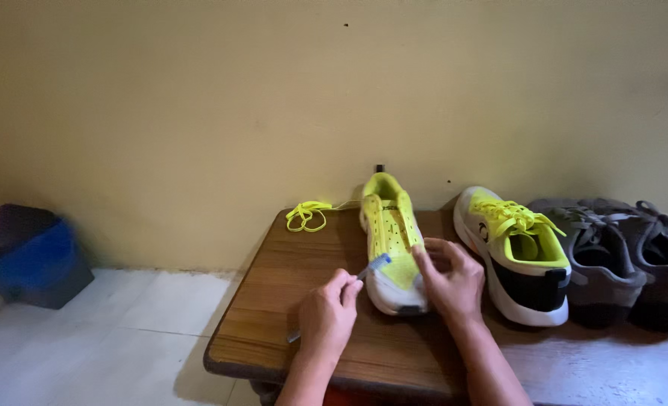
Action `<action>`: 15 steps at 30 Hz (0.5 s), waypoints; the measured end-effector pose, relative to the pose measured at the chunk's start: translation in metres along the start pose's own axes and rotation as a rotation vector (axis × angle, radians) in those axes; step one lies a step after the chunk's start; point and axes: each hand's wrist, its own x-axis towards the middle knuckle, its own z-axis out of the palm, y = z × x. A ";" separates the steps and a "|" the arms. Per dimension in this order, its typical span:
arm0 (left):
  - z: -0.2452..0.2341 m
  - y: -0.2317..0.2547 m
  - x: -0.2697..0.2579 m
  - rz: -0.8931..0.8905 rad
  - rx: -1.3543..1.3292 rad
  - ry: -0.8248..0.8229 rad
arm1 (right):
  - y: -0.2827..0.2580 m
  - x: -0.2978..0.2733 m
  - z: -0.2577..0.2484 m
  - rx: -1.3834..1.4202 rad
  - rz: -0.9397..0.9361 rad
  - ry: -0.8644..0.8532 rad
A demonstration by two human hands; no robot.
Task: The person scrubs a yellow and white sneaker with a small brush, focusing on the sole, heel, and upper surfaces. The shoe is rotated and repositioned on a wooden table to access different areas while the other shoe remains nearby.
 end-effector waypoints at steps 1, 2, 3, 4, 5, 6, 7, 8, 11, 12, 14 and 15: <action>0.003 -0.001 0.002 0.005 -0.007 0.056 | -0.004 -0.007 -0.004 -0.085 -0.178 -0.047; 0.004 -0.002 0.004 0.011 -0.015 0.111 | -0.006 -0.015 -0.008 -0.172 -0.356 -0.095; 0.006 -0.004 0.005 0.036 -0.047 0.127 | -0.009 -0.021 -0.012 -0.259 -0.532 -0.146; 0.008 -0.005 0.007 0.060 -0.080 0.142 | -0.011 -0.024 -0.013 -0.362 -0.525 -0.182; 0.008 -0.007 0.006 0.082 -0.109 0.155 | -0.013 -0.029 -0.010 -0.463 -0.512 -0.220; 0.008 -0.008 0.005 0.077 -0.098 0.156 | -0.014 -0.032 -0.008 -0.564 -0.498 -0.259; 0.006 -0.008 0.007 0.078 -0.086 0.159 | -0.016 -0.032 -0.006 -0.569 -0.432 -0.278; 0.004 -0.006 0.010 0.079 -0.074 0.162 | -0.018 -0.031 -0.004 -0.573 -0.366 -0.298; -0.003 0.001 0.008 -0.089 -0.150 0.068 | -0.021 -0.025 -0.008 -0.458 -0.415 -0.264; -0.004 0.004 0.006 -0.020 -0.237 0.083 | -0.020 -0.022 -0.012 -0.398 -0.468 -0.238; -0.006 0.008 -0.003 0.118 -0.402 0.116 | -0.019 -0.015 -0.022 -0.105 -0.349 -0.329; -0.004 0.012 -0.007 0.161 -0.431 0.139 | -0.016 -0.011 -0.026 0.039 -0.285 -0.372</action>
